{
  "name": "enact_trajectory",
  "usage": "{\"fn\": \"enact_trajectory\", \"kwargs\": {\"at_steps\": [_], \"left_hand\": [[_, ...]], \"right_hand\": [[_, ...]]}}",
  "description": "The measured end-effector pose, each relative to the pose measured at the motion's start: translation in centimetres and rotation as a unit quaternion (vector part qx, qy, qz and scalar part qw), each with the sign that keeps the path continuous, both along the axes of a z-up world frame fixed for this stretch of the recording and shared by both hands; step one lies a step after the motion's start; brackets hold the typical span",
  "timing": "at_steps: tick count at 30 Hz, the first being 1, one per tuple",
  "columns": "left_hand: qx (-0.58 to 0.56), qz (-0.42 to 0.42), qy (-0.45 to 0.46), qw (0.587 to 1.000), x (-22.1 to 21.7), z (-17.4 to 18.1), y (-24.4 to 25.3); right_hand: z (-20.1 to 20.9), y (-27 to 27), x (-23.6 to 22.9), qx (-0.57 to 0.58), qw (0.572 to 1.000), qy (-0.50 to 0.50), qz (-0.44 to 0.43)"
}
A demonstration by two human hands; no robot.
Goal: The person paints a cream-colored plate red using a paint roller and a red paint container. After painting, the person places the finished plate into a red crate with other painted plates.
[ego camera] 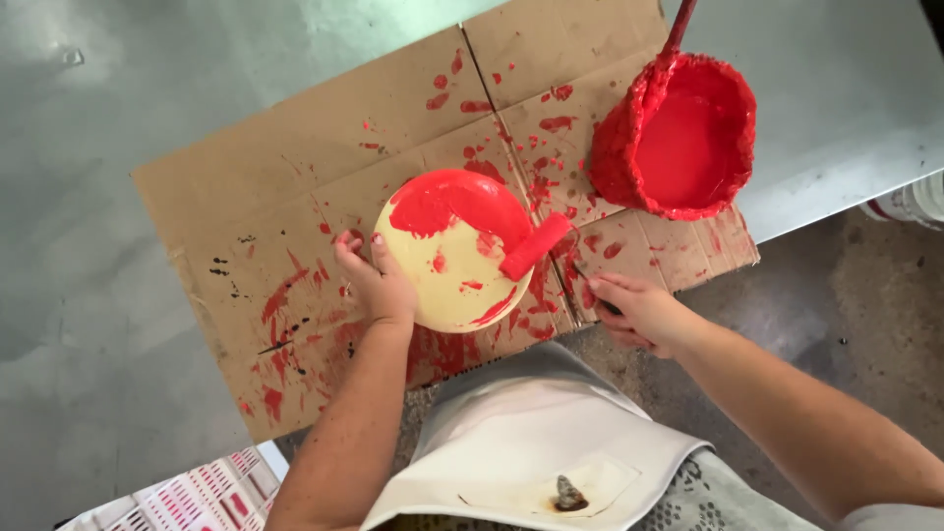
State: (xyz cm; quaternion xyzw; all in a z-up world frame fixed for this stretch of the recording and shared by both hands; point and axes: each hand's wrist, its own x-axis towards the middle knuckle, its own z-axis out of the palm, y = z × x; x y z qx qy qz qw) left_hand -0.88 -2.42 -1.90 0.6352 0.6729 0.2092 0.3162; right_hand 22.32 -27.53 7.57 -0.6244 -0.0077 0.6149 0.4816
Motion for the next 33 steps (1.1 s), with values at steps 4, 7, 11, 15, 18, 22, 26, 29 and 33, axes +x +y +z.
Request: {"fn": "enact_trajectory", "kwargs": {"at_steps": [4,7,11,15,18,22,26,29,33], "left_hand": [[0.021,-0.002,0.022,1.0,-1.1,-2.9,0.6],[0.034,0.002,0.019,0.999,-1.0,-2.5,0.4],[0.07,-0.004,-0.047,0.996,-0.8,-3.0,0.7],[0.059,-0.016,-0.077,0.995,-1.2,-2.6,0.7],[0.051,-0.023,-0.067,0.996,-0.7,-0.5,0.1],[0.067,-0.026,-0.048,0.996,-1.2,-0.7,0.5],[0.062,-0.036,-0.063,0.995,-1.7,-1.5,0.7],[0.048,-0.02,-0.08,0.995,-0.8,-0.8,0.4],[0.038,-0.019,-0.049,0.998,0.0,-0.1,0.1]], "right_hand": [[-0.8,3.0,0.3,0.036,0.999,0.019,-0.005],[-4.1,7.4,0.9,0.077,0.997,0.011,0.007],[-2.2,6.4,0.8,0.088,0.996,0.013,0.01],[-2.6,-0.8,-0.9,0.016,0.998,0.051,-0.02],[-4.4,-1.7,-1.9,0.047,0.986,0.14,-0.075],[-6.1,3.0,0.0,0.11,0.98,0.147,-0.069],[-7.9,6.1,2.1,0.141,0.977,0.155,-0.05],[-4.6,2.7,2.5,0.09,0.99,0.11,0.02],[-7.2,-3.8,-1.3,0.06,0.968,0.239,-0.044]]}}
